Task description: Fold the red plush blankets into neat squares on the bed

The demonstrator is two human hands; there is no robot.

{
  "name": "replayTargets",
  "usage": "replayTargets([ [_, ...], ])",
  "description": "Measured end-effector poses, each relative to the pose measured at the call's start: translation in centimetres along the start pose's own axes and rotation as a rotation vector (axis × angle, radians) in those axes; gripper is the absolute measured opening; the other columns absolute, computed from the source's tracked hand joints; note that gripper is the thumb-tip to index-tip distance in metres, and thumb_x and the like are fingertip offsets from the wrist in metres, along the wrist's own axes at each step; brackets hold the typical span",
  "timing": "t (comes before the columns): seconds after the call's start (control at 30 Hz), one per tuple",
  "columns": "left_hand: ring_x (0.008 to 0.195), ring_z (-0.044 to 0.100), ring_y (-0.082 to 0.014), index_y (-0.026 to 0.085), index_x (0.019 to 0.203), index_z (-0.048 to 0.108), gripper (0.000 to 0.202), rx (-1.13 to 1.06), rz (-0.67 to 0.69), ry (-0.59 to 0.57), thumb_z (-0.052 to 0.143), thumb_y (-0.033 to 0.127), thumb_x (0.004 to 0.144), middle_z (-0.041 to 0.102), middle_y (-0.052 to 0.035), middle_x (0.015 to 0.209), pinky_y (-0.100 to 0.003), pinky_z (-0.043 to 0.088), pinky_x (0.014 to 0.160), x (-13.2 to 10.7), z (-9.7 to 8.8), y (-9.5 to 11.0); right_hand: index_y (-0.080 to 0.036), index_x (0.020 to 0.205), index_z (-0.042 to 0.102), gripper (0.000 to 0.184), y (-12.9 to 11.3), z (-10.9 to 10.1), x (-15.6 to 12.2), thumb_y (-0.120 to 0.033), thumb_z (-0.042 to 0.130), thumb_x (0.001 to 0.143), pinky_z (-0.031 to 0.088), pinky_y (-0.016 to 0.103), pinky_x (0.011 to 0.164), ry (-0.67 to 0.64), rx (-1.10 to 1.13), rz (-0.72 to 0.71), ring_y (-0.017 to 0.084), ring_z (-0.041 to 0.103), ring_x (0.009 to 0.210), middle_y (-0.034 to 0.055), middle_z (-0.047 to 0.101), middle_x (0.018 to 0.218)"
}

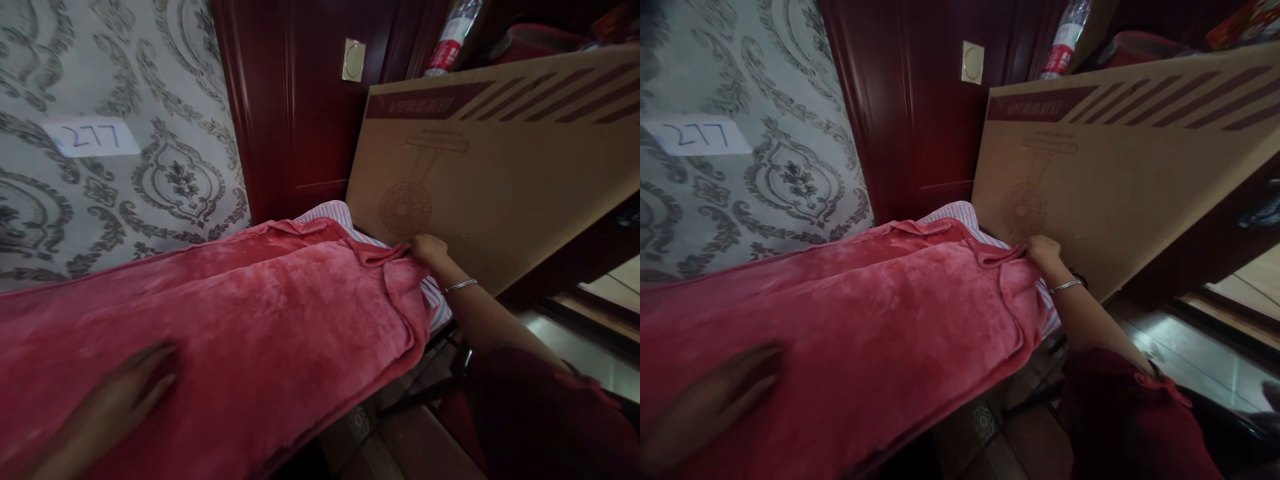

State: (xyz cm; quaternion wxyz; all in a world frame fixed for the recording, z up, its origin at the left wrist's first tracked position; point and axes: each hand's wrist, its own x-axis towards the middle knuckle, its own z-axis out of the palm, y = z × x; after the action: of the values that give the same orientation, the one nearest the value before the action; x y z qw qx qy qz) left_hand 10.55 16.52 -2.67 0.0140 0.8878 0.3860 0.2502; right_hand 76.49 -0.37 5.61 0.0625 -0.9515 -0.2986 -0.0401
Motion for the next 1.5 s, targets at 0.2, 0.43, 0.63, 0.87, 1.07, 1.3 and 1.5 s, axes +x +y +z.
replayTargets([
  [0.2,0.136,0.057,-0.0337,0.019,0.131,0.064,0.058,0.02,0.1,-0.324,0.05,0.049,0.084,0.064,-0.0138,0.142,-0.049,0.044,0.117,12.9,4.3,6.1,-0.022,0.129,0.071,0.062,-5.1,3.0,-2.3,-0.031,0.087,0.07,0.052,0.025,0.079,-0.184,0.188,-0.33,0.024,0.072,0.098,0.0086,0.077,0.115],
  [0.43,0.144,0.047,-0.0357,0.006,0.146,0.051,0.06,0.175,0.021,-0.268,0.036,0.037,0.097,0.053,-0.0217,0.152,-0.052,0.038,0.118,16.2,9.6,8.9,-0.009,0.118,0.075,0.036,-6.1,2.9,1.8,-0.022,0.06,0.087,0.053,0.031,0.078,0.037,0.259,-0.083,0.03,0.073,0.098,0.02,0.076,0.107],
  [0.63,0.143,0.048,-0.0345,0.01,0.143,0.057,0.054,0.258,0.056,-0.18,0.036,0.034,0.099,0.056,-0.0182,0.151,-0.052,0.039,0.117,15.1,11.1,9.0,-0.007,0.146,0.053,0.059,-7.0,1.5,6.7,-0.015,0.057,0.087,0.053,0.028,0.089,0.135,0.353,-0.153,0.024,0.069,0.111,0.017,0.07,0.129],
  [0.87,0.139,0.051,-0.0358,0.011,0.141,0.06,0.054,0.254,0.077,-0.165,0.038,0.034,0.098,0.058,-0.0178,0.148,-0.053,0.043,0.113,15.5,11.3,8.5,-0.013,0.142,0.06,0.06,-9.0,5.0,1.8,-0.015,0.065,0.083,0.049,0.032,0.098,-0.023,0.323,-0.321,0.028,0.067,0.115,0.016,0.07,0.131],
  [1.07,0.136,0.053,-0.0375,0.01,0.138,0.062,0.055,0.27,0.094,-0.156,0.033,0.036,0.099,0.06,-0.0189,0.145,-0.053,0.044,0.109,15.9,11.3,8.8,-0.028,0.155,0.046,0.061,-9.0,7.9,-8.0,-0.026,0.054,0.095,0.037,0.04,0.116,-0.046,0.21,-0.395,0.026,0.052,0.137,0.0073,0.053,0.155],
  [1.3,0.132,0.054,-0.0396,0.006,0.137,0.061,0.056,0.234,0.12,-0.142,0.032,0.034,0.098,0.061,-0.0232,0.14,-0.055,0.046,0.105,16.1,10.3,9.7,-0.014,0.146,0.054,0.051,1.5,6.2,-15.7,-0.018,0.028,0.103,0.039,0.061,0.107,0.059,-0.046,0.233,0.038,0.05,0.136,0.0246,0.051,0.15],
  [1.5,0.131,0.053,-0.041,0.005,0.138,0.06,0.057,0.191,0.12,-0.146,0.032,0.034,0.098,0.061,-0.0243,0.139,-0.057,0.046,0.104,16.1,10.0,9.9,-0.018,0.153,0.047,0.053,0.7,5.8,-16.7,-0.024,0.038,0.102,0.042,0.048,0.11,0.095,0.025,0.068,0.03,0.046,0.141,0.0183,0.047,0.157],
])
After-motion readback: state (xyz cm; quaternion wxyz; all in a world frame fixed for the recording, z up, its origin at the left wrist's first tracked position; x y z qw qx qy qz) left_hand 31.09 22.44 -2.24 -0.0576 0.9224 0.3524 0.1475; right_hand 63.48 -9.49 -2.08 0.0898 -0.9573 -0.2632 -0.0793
